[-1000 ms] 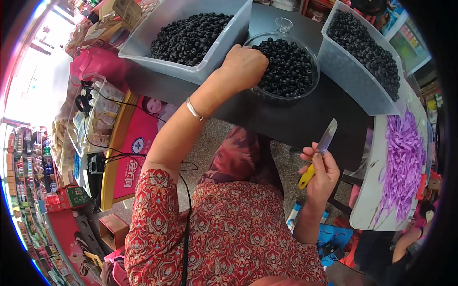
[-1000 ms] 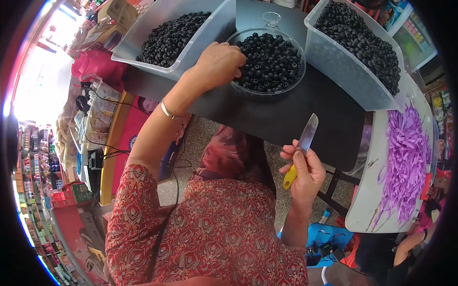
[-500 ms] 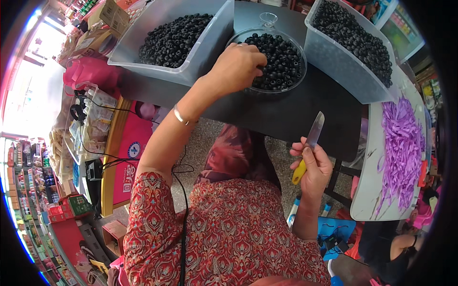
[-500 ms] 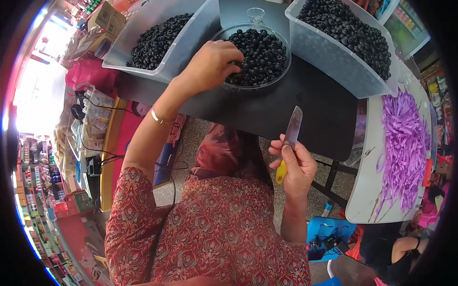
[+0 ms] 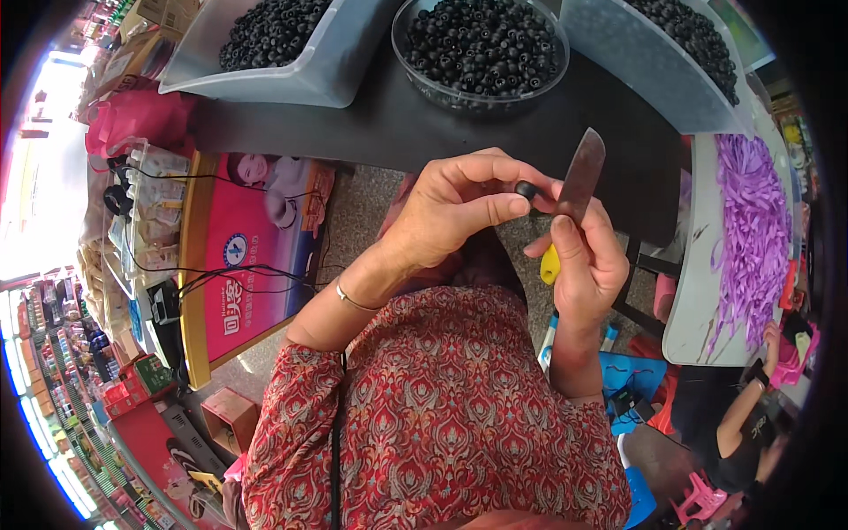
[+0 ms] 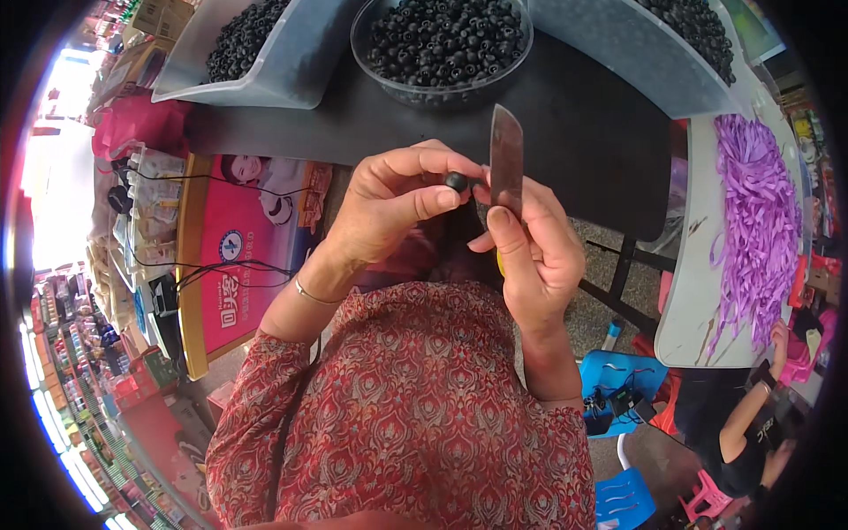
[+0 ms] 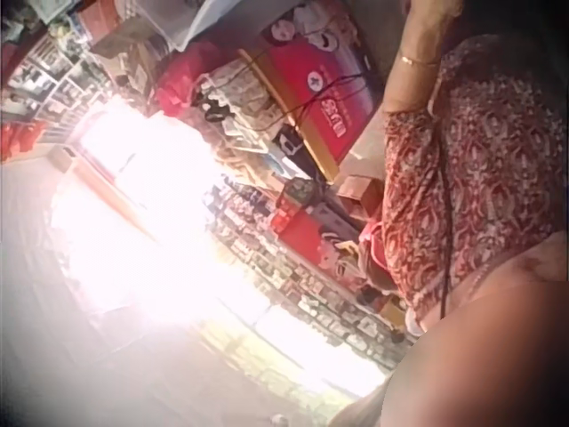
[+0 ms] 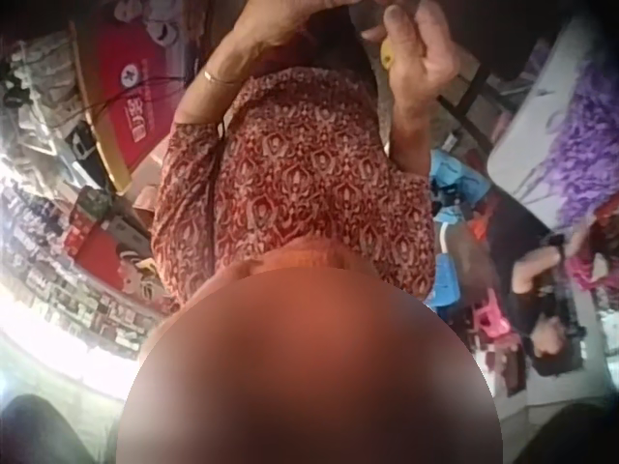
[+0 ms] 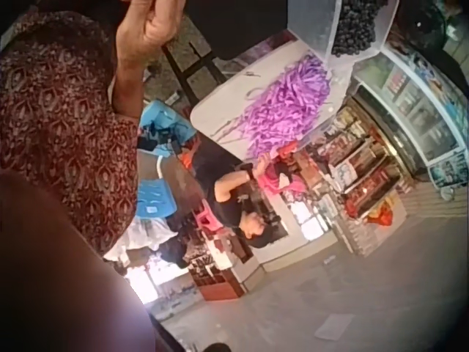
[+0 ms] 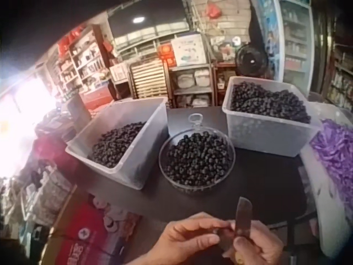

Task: Trimming the ends of small black olives using a knife at a manual workstation.

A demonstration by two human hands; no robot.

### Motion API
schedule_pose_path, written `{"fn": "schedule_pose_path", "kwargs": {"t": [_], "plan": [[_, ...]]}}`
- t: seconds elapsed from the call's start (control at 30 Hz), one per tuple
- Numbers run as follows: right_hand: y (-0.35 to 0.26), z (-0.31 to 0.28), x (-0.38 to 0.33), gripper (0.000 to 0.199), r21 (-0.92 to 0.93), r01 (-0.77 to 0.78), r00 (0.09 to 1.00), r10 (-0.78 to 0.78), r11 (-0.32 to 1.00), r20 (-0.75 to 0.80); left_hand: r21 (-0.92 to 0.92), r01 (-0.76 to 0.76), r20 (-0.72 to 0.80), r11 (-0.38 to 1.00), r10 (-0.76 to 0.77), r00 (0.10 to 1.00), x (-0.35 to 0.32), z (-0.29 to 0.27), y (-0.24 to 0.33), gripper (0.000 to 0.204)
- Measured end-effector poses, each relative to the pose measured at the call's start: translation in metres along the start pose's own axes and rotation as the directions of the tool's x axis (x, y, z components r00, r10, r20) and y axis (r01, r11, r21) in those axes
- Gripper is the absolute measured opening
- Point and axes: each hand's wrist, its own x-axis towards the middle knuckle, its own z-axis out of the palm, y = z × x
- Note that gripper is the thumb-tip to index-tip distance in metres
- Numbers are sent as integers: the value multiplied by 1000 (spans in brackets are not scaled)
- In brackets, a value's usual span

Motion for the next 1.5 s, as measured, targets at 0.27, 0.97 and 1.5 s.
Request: {"fn": "schedule_pose_path", "kwargs": {"t": [0.27,0.97,1.5], "plan": [[-3,9,-4,23,-42,11,1000,-10,999,17,130,-120,7,984,120,993,-15,-11,-18,24],[1,14,-9,23,-140,3,996,9,990,89,82,-227,22,970,226,974,-30,-25,-37,27],[1,11,-8,28,-146,3,998,6,989,66,-84,-88,-31,993,85,996,-32,-16,-47,26]]}}
